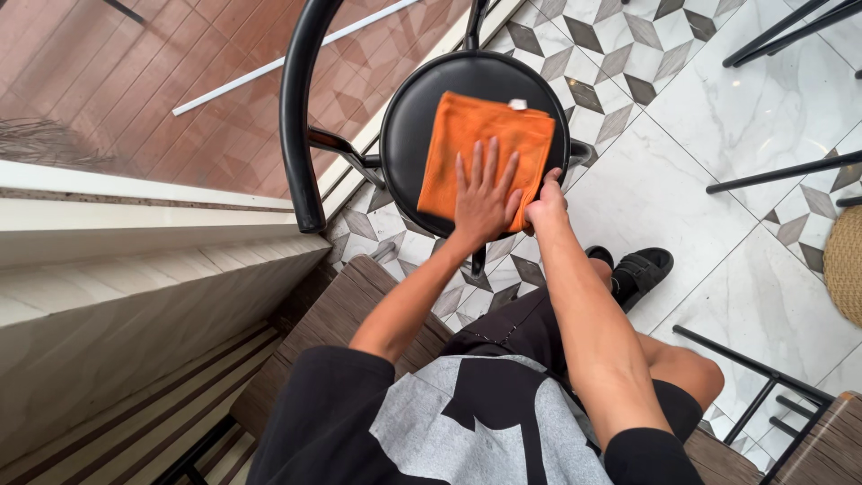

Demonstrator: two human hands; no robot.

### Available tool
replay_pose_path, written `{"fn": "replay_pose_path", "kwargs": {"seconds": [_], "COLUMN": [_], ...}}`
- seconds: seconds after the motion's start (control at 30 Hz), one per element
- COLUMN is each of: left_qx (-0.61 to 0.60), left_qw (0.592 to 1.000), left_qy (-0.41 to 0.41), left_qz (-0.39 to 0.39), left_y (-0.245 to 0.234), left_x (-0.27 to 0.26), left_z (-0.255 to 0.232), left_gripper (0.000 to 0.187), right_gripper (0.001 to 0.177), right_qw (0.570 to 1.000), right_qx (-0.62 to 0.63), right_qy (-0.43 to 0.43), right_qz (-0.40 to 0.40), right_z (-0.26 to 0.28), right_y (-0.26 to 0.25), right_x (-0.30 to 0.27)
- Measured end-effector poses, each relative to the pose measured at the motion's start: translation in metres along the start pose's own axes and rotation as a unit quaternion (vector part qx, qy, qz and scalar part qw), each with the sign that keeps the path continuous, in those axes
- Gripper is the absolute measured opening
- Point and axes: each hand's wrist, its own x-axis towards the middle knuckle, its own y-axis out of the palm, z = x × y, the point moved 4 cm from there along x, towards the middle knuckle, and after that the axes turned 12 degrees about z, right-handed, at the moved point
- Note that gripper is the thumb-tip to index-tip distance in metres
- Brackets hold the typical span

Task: The person moves a wooden chair aside, then wipes a black chair seat and backrest with an orange cloth. The person continues wiping the chair thoroughly, covering the seat and backrest multiple times.

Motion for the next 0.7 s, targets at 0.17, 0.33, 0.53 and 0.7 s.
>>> {"fn": "replay_pose_path", "kwargs": {"seconds": [0.17, 0.33, 0.53, 0.7], "left_qx": [-0.006, 0.036, 0.012, 0.043], "left_qw": [0.997, 0.995, 0.978, 0.998], "left_qy": [0.077, -0.074, -0.183, -0.039], "left_qz": [0.019, -0.046, -0.098, -0.037], "left_y": [-0.003, -0.03, -0.033, -0.02], "left_x": [0.044, 0.024, -0.054, -0.052], "left_z": [0.049, 0.113, 0.089, 0.036], "left_gripper": [0.067, 0.064, 0.064, 0.066], "right_gripper": [0.092, 0.092, 0.088, 0.088], "right_qw": [0.991, 0.987, 0.972, 0.977], "right_qx": [-0.067, -0.089, -0.096, -0.046], "right_qy": [0.031, 0.041, -0.017, -0.096], "right_qz": [-0.109, -0.131, -0.214, -0.184], "right_z": [0.003, 0.002, -0.001, -0.005], "right_y": [-0.003, 0.026, 0.033, 0.026], "right_x": [-0.017, -0.065, -0.077, -0.058]}}
